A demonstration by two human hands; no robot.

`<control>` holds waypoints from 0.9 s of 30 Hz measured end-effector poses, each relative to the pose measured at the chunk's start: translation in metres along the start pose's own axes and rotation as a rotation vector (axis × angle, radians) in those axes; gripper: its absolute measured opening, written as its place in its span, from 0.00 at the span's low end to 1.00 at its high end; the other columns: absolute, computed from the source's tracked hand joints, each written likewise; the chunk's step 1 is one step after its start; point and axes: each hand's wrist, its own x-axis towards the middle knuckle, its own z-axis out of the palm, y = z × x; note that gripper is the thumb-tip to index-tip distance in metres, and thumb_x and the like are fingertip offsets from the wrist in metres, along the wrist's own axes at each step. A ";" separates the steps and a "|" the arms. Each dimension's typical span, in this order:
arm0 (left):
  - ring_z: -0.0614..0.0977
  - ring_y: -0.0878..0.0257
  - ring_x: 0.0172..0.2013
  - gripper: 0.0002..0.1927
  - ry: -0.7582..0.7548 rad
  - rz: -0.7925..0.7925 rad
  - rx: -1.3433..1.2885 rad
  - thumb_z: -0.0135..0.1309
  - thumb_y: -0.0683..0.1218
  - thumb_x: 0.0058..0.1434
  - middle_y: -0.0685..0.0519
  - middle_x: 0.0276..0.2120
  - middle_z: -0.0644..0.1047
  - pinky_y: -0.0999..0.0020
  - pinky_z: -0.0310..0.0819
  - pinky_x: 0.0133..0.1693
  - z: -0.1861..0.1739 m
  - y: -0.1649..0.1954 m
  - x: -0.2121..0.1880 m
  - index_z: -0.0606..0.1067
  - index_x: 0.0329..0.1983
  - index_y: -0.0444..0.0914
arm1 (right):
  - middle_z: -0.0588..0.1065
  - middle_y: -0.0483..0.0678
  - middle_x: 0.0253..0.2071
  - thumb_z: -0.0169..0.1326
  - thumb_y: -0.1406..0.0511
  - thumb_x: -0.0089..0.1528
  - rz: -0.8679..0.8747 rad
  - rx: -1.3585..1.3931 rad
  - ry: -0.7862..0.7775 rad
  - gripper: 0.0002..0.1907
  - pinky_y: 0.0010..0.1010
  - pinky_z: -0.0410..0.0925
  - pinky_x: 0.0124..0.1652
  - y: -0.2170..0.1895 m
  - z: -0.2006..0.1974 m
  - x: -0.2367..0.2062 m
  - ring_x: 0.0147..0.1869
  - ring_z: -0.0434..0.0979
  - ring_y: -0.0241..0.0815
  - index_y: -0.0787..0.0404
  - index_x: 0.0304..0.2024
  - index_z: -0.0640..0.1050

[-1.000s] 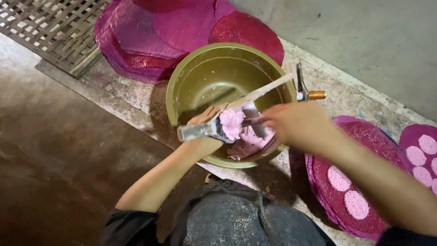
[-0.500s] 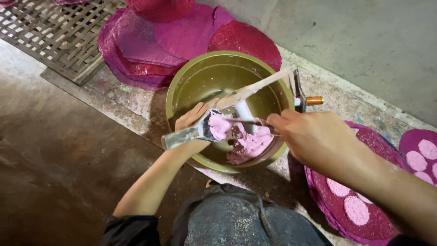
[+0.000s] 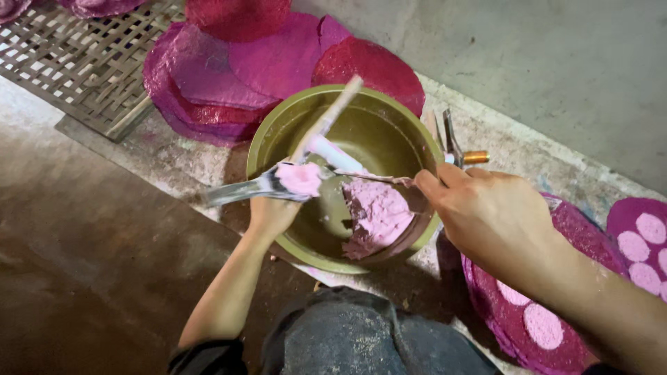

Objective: The person scoops pink paste from a large basin with a wooden hand-press tool, loads it into the press, and presses round patties into circular molds set on magenta discs, then removes the formed patties and repeats the cycle for many molds.

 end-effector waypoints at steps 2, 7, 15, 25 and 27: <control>0.83 0.59 0.41 0.12 0.054 0.127 -0.077 0.61 0.42 0.62 0.50 0.40 0.80 0.64 0.78 0.44 -0.002 -0.005 0.005 0.76 0.47 0.37 | 0.75 0.44 0.36 0.50 0.65 0.60 0.039 -0.034 -0.070 0.16 0.38 0.73 0.28 0.010 0.006 0.000 0.33 0.80 0.43 0.46 0.50 0.76; 0.81 0.62 0.38 0.08 -0.107 0.047 -0.261 0.57 0.37 0.61 0.51 0.38 0.80 0.70 0.78 0.43 0.035 -0.007 0.002 0.75 0.44 0.36 | 0.75 0.45 0.34 0.53 0.65 0.54 -0.270 -0.085 0.154 0.17 0.35 0.72 0.26 -0.007 0.030 0.027 0.31 0.79 0.44 0.55 0.47 0.78; 0.82 0.53 0.50 0.14 -0.186 0.089 0.263 0.60 0.51 0.57 0.51 0.46 0.81 0.57 0.76 0.55 0.010 0.017 0.010 0.79 0.46 0.46 | 0.76 0.46 0.34 0.54 0.67 0.54 -0.163 0.033 0.002 0.15 0.39 0.74 0.29 -0.008 -0.023 0.024 0.33 0.81 0.47 0.54 0.45 0.77; 0.78 0.45 0.55 0.29 -0.072 0.508 0.072 0.60 0.47 0.51 0.42 0.57 0.77 0.54 0.74 0.57 0.017 0.029 0.022 0.73 0.58 0.37 | 0.77 0.50 0.37 0.56 0.62 0.57 -0.268 -0.088 -0.033 0.13 0.38 0.74 0.30 -0.031 0.047 0.054 0.34 0.82 0.48 0.60 0.43 0.76; 0.81 0.50 0.48 0.19 -0.171 0.126 0.118 0.60 0.45 0.54 0.46 0.47 0.80 0.55 0.75 0.52 0.022 0.008 0.022 0.77 0.51 0.39 | 0.77 0.50 0.38 0.58 0.62 0.53 -0.211 0.064 0.025 0.17 0.39 0.74 0.28 -0.014 0.046 0.045 0.34 0.82 0.50 0.58 0.45 0.77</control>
